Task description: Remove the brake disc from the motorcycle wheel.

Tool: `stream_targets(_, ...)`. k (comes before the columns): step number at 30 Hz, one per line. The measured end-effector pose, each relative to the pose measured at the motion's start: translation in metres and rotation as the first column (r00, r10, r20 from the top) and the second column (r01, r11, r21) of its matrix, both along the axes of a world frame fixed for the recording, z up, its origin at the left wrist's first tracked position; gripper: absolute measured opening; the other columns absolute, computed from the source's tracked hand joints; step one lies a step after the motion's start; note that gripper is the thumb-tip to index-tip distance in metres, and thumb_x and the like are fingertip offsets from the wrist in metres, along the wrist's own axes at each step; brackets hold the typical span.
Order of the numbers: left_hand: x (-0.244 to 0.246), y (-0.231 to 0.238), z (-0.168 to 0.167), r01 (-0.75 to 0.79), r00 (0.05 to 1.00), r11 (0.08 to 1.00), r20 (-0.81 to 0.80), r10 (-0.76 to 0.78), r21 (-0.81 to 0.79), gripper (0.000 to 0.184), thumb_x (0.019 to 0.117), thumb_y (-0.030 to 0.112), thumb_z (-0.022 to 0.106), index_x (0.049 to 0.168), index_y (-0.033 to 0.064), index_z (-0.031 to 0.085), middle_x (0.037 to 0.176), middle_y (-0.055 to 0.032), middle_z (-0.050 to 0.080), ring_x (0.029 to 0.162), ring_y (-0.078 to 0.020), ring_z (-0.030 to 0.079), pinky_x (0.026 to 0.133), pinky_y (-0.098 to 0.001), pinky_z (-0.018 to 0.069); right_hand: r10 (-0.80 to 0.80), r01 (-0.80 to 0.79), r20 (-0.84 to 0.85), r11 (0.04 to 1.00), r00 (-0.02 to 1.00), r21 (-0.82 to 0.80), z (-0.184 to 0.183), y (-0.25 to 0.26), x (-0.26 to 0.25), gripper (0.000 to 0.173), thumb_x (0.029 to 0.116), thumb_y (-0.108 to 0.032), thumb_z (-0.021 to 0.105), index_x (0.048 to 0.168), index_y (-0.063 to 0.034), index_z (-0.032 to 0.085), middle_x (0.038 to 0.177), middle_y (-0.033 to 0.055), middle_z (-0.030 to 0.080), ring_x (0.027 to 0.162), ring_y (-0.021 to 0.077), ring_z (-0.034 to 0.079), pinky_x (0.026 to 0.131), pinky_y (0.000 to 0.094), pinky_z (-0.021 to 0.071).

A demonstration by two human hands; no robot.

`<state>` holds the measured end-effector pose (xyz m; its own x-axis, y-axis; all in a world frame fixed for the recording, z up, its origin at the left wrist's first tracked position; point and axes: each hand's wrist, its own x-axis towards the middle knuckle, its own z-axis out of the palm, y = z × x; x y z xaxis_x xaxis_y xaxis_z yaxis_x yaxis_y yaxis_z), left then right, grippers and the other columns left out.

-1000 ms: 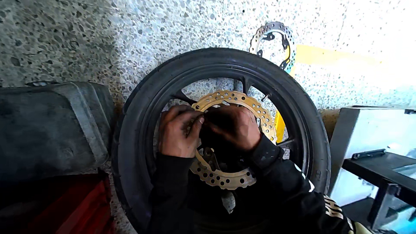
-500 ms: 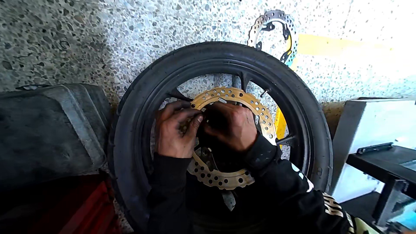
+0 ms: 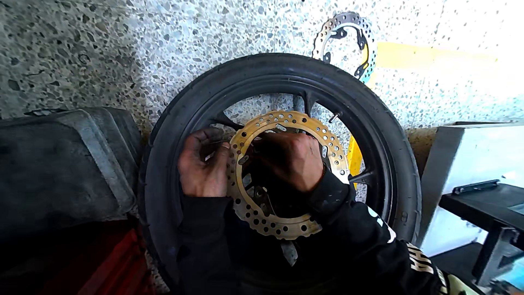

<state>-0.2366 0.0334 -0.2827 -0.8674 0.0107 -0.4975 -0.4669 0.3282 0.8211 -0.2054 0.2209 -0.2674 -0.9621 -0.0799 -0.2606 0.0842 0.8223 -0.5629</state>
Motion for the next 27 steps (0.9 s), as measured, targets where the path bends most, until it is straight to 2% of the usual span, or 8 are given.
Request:
stream_targets(7,0.002,0.0042,0.0006,0.145,0.988,0.988,0.062,-0.142,-0.056,0.025,0.0989,0.012,0.066,0.124,0.0095,0.071,0.105,-0.0021,0.076,0.089,-0.0027,0.071,0.082,-0.0216,0.0589,0.002,-0.002,0.005,1.0,1.0,0.01,0.0003,-0.0011,0.0001,0.019,0.0973,-0.036,0.066,0.102,-0.0217,0.077,0.085,-0.0042,0.073,0.074,0.0149,0.071,0.06,0.0452,0.0548)
stream_targets(10,0.0011,0.0034,0.0016,0.168,0.984,0.984,0.07,-0.164,-0.061,0.023,0.0989,0.01,0.067,0.121,0.0112,0.072,0.102,-0.0007,0.077,0.088,-0.002,0.072,0.081,-0.0206,0.059,-0.012,0.012,0.005,1.0,1.0,0.018,0.0016,-0.0019,-0.0005,0.018,0.0939,-0.036,0.069,0.093,-0.0187,0.074,0.079,-0.0025,0.07,0.07,0.0166,0.069,0.057,0.0451,0.0534)
stream_targets(13,0.002,0.0055,0.0005,0.14,0.988,0.99,0.064,-0.138,-0.031,0.024,0.0984,0.007,0.066,0.122,0.0093,0.071,0.1,-0.001,0.076,0.084,-0.002,0.071,0.078,-0.0196,0.0587,-0.021,0.021,0.009,0.999,1.0,0.027,0.0025,-0.0042,-0.0007,0.018,0.0933,-0.036,0.07,0.092,-0.018,0.073,0.076,-0.0015,0.069,0.067,0.0178,0.068,0.054,0.0452,0.051)
stream_targets(15,0.0028,0.0072,-0.0015,0.122,0.991,0.992,0.064,-0.121,-0.014,0.026,0.0987,0.005,0.064,0.124,0.008,0.07,0.1,-0.0017,0.076,0.084,-0.002,0.071,0.078,-0.0193,0.0581,0.0,0.0,0.017,1.0,1.0,0.016,0.0018,-0.0032,-0.001,0.017,0.0956,-0.036,0.067,0.097,-0.0201,0.074,0.079,-0.0027,0.071,0.069,0.017,0.069,0.055,0.0455,0.0516)
stream_targets(18,0.0035,0.0086,-0.0023,0.116,0.992,0.993,0.057,-0.115,-0.018,0.027,0.1,0.005,0.062,0.125,0.0081,0.07,0.101,-0.0024,0.076,0.085,-0.0023,0.07,0.079,-0.0192,0.0575,0.049,-0.048,0.057,0.999,0.997,-0.011,0.0019,0.0003,-0.0023,0.021,0.0998,-0.036,0.062,0.112,-0.0265,0.077,0.094,-0.0064,0.075,0.08,0.014,0.072,0.064,0.0459,0.0559)
stream_targets(20,0.0032,0.0073,-0.0007,0.127,0.99,0.992,0.062,-0.126,-0.016,0.026,0.0999,0.005,0.062,0.125,0.0085,0.07,0.101,-0.0022,0.076,0.085,-0.0022,0.07,0.078,-0.0193,0.0578,0.048,-0.047,0.064,0.999,0.997,-0.022,0.0027,0.0,-0.0019,0.021,0.1,-0.035,0.062,0.113,-0.0273,0.077,0.096,-0.007,0.076,0.083,0.0132,0.072,0.066,0.0457,0.0562)
stream_targets(24,0.0019,0.0043,-0.0008,0.142,0.988,0.99,0.062,-0.14,-0.016,0.024,0.0989,0.006,0.064,0.122,0.0088,0.071,0.1,-0.0018,0.076,0.083,-0.0032,0.071,0.077,-0.0201,0.0585,0.006,-0.006,0.036,1.0,0.999,0.001,0.0034,-0.0015,-0.0021,0.017,0.095,-0.036,0.067,0.098,-0.021,0.075,0.083,-0.0034,0.072,0.073,0.0161,0.07,0.058,0.0458,0.0535)
stream_targets(27,0.002,0.0056,0.0,0.15,0.986,0.988,0.073,-0.147,-0.032,0.025,0.0994,0.007,0.064,0.124,0.0083,0.069,0.1,-0.0019,0.075,0.083,-0.0035,0.07,0.078,-0.021,0.058,-0.033,0.032,0.019,0.998,0.999,0.06,0.0048,-0.0063,-0.0018,0.022,0.0915,-0.039,0.071,0.091,-0.0162,0.07,0.072,-0.0004,0.066,0.063,0.0194,0.066,0.051,0.0453,0.0485)
